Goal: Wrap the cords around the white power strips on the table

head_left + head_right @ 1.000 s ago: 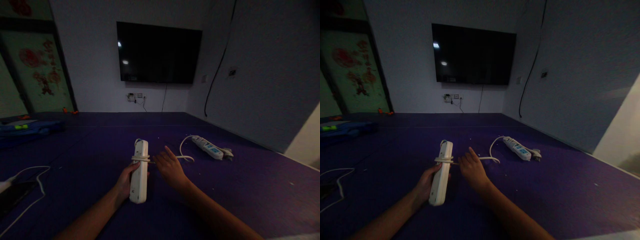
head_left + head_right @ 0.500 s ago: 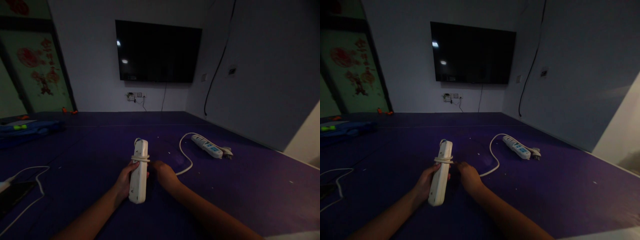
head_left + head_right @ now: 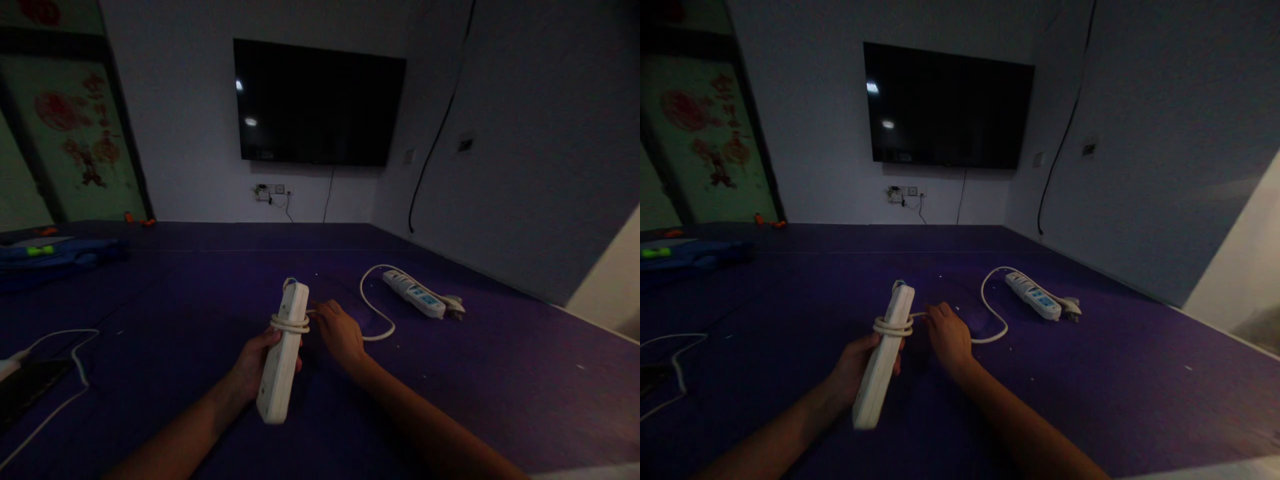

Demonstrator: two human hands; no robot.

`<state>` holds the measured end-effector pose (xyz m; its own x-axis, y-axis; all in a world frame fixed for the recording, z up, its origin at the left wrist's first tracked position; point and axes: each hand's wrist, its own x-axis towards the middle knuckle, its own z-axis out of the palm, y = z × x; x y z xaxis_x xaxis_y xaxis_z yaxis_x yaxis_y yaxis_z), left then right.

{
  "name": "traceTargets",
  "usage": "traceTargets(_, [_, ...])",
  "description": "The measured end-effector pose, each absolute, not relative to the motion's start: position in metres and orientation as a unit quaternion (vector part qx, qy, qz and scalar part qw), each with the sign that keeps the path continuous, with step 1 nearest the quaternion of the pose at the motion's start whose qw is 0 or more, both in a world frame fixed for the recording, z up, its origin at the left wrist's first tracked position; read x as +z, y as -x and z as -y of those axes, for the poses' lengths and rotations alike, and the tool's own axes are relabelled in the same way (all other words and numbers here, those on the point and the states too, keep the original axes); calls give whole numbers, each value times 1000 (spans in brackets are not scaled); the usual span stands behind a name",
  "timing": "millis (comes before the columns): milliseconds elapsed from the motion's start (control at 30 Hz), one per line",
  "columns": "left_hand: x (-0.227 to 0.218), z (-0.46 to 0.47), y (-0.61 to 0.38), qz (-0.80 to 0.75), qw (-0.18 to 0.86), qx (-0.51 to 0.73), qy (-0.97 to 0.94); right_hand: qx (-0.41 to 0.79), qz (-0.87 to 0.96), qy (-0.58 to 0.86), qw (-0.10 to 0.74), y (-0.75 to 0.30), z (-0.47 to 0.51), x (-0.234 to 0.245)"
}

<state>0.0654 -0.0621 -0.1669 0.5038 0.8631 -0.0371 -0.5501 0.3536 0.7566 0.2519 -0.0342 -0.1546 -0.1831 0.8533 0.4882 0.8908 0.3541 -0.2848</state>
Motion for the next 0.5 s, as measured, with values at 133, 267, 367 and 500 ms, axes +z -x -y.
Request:
traceTargets(133, [-171,58,-63,-172,811,452,-329,-60,777,578,242,-256,36,-147])
traceTargets(267, [-164,59,-62,-98,840,455,-280,-97,773,584,228,-260,33,-148])
traceTargets(367, [-155,63,-63,-71,857,453,-235,-96,759,596,243,-260,32,-149])
traceTargets(500, [-147,65,-65,-47,878,448,-163,-92,743,605,270,-259,33,-150])
